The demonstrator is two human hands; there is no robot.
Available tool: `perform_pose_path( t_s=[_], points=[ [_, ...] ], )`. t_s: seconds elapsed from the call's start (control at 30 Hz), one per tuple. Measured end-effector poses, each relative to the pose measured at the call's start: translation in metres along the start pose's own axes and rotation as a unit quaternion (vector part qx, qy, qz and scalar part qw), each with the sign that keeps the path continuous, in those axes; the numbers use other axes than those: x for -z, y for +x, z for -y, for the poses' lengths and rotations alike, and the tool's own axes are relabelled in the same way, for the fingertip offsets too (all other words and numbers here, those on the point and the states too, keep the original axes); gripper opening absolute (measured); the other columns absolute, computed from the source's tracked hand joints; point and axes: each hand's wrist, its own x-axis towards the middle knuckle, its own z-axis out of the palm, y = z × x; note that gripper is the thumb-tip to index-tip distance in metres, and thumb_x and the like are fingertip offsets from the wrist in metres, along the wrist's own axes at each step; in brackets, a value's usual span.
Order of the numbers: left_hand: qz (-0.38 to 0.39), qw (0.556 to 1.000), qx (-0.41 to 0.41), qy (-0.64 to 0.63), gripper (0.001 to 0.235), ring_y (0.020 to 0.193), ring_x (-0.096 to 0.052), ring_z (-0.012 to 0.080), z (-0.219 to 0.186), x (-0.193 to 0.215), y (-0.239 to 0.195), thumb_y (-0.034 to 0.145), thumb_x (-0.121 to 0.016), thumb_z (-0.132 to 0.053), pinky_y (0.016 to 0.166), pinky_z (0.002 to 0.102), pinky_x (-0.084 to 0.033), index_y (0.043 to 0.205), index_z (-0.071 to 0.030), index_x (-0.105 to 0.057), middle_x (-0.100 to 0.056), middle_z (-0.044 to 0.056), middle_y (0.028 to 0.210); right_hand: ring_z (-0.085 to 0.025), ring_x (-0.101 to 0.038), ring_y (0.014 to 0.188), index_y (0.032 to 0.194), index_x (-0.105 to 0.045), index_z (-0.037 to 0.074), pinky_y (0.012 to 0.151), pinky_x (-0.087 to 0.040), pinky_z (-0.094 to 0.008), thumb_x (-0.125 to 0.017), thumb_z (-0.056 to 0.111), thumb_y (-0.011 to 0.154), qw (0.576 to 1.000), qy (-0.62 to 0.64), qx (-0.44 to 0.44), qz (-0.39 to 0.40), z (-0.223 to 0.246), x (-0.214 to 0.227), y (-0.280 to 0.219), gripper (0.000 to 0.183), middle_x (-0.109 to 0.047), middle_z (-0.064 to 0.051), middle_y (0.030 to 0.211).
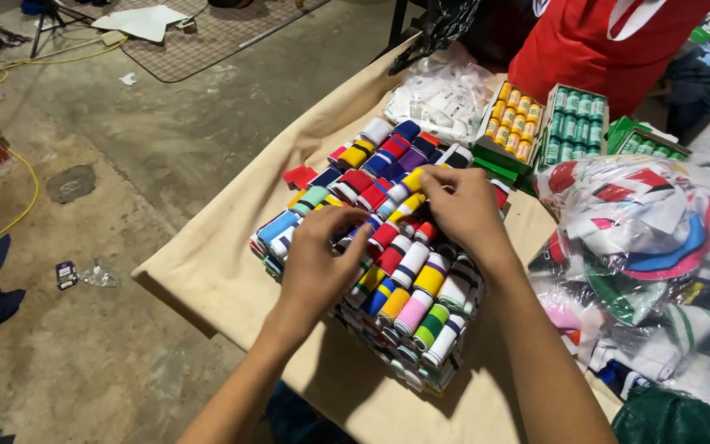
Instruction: The person folds a yellow and purple striped sock and places it on a stack of similar socks. They then pick up a pink and white sock, fold it, and place it on the same stack.
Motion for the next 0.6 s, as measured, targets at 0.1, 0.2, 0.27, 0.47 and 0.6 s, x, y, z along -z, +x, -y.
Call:
perform_pose_path(
  t_s=[0.1, 0.2, 0.27, 0.47, 0.6],
  points=[
    [0.029, 0.999, -0.007, -0.039, 0.02, 0.079, -0.073, 0.0314, -0.012, -0.018, 0.002, 0.093, -0.072, -0.017, 0.07, 0.036, -0.06, 0.107, -0.005, -0.076, -0.076, 0.015, 0.082, -0.026, -0.074, 0.097, 0.113, -0.08, 0.028, 0.086, -0.056, -0.04, -0.066, 0.028, 0.094, 0.996, -0.049, -0.041, -0.054, -0.016, 0.019, 0.0, 0.023, -0.078, -0.003, 0.096],
    [0.069, 0.997, -0.033, -0.032, 0.013, 0.061, -0.07, 0.0257, -0.011, -0.044, 0.001, 0.093, -0.069, -0.024, 0.064, 0.034, -0.056, 0.101, -0.014, -0.075, -0.07, 0.007, 0.061, -0.029, -0.073, 0.095, 0.114, -0.079, 0.029, 0.084, -0.056, -0.044, -0.066, 0.03, 0.095, 0.989, -0.111, -0.059, -0.079, -0.05, 0.042, 0.004, 0.023, -0.077, -0.002, 0.093],
    [0.084, 0.994, -0.063, -0.04, 0.013, 0.069, -0.072, 0.03, -0.016, -0.061, 0.007, 0.096, -0.064, -0.02, 0.067, 0.035, -0.057, 0.104, -0.013, -0.072, -0.073, 0.011, 0.069, -0.025, -0.073, 0.085, 0.114, -0.079, 0.028, 0.081, -0.056, -0.042, -0.066, 0.03, 0.094, 0.989, -0.107, -0.074, -0.073, -0.057, 0.051, -0.001, 0.024, -0.077, -0.003, 0.087],
    [0.185, 0.971, -0.109, -0.103, 0.062, 0.124, -0.053, 0.057, -0.053, -0.065, 0.003, 0.075, -0.042, 0.023, 0.101, 0.064, -0.048, 0.13, -0.001, -0.058, -0.051, 0.032, 0.132, -0.017, -0.066, 0.073, 0.109, -0.082, 0.026, 0.076, -0.054, -0.037, -0.065, 0.025, 0.092, 0.991, -0.071, -0.111, -0.02, -0.059, 0.073, -0.025, 0.025, -0.075, -0.007, 0.075],
    [0.159, 0.974, -0.073, -0.147, 0.055, 0.135, -0.043, 0.06, -0.068, -0.052, -0.01, 0.075, -0.037, 0.019, 0.109, 0.069, -0.038, 0.12, 0.003, -0.064, -0.046, 0.033, 0.137, -0.015, -0.053, 0.071, 0.113, -0.082, 0.016, 0.071, -0.049, -0.029, -0.066, 0.023, 0.091, 0.994, 0.032, -0.098, 0.039, -0.012, 0.07, -0.054, 0.028, -0.064, -0.006, 0.064]
  ],
)
